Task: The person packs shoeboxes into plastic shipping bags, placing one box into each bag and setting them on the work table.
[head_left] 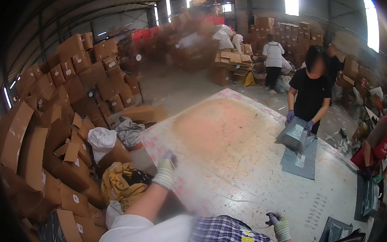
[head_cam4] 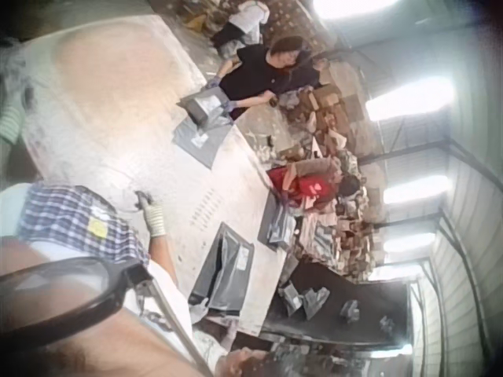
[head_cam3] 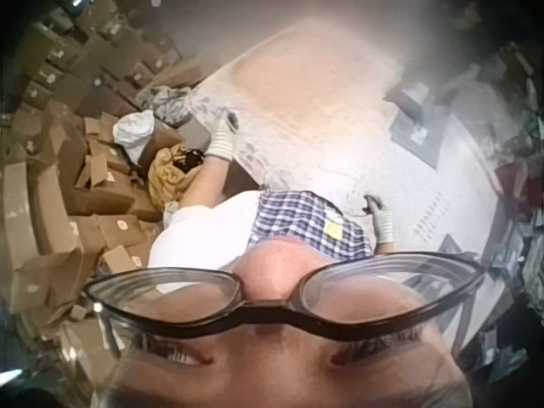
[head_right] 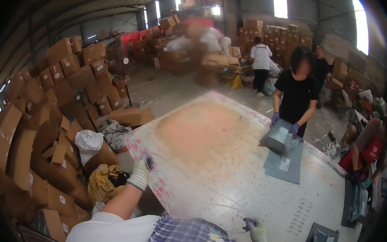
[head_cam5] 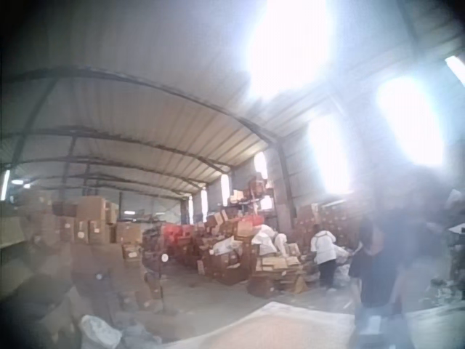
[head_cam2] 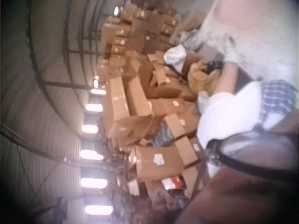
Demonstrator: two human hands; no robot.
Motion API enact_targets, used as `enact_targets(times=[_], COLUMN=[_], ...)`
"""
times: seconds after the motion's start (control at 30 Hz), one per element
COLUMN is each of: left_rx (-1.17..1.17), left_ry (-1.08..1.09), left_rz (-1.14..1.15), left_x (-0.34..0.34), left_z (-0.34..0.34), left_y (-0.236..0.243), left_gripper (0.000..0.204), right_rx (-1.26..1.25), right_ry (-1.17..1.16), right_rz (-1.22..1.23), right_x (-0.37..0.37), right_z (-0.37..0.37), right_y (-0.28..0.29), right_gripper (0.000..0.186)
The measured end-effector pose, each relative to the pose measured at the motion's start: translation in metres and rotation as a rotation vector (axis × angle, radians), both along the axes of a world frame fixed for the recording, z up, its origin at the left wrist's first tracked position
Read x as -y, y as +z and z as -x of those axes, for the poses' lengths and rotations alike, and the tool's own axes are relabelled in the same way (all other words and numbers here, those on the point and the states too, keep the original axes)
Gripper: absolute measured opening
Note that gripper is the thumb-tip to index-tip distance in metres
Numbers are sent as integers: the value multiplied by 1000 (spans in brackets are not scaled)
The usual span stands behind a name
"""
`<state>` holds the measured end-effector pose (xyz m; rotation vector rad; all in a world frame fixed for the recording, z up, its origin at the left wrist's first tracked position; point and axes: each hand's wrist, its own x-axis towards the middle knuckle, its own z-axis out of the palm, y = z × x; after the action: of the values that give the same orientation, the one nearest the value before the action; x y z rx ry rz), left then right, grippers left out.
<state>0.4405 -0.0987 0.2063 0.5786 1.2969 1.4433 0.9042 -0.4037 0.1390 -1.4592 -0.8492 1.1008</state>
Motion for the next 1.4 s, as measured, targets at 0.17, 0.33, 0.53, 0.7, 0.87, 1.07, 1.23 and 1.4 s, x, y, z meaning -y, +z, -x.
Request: enact_targets(times=[0.17,0.33,0.53,0.7,0.87,1.07,1.23,1.4], left_rx=[-688,-1081,-694,-935,-1245,-1226,-1268,-753], left_ry=[-73,-815,-1739,-1706,-1344,-1033,-856,-804], left_rz=[63,-1020,-579,-709,-790,-681,-558,-374], left_x=[21,132,196,161,152,167,159,126], left_z=[-74,-196,-255,-229,-187,-161,-139,-124], left_y=[-99,82,111,-15,33,106,138,39], left_gripper=[69,93,80,59,42,34,47,69], right_rx=[60,975,1119,627,339,315,134,-336], right_ry=[-134,25,554,259,51,91,253,425], right_rz=[242,29,-128,-104,-159,-222,-30,-63], right_x=[10,-10,-19,8,9,-5,-6,-7], right_z=[-12,-3,30,10,-16,-8,3,20], right_y=[-20,32,112,87,53,57,51,4], right_gripper=[20,21,20,32,38,42,34,20])
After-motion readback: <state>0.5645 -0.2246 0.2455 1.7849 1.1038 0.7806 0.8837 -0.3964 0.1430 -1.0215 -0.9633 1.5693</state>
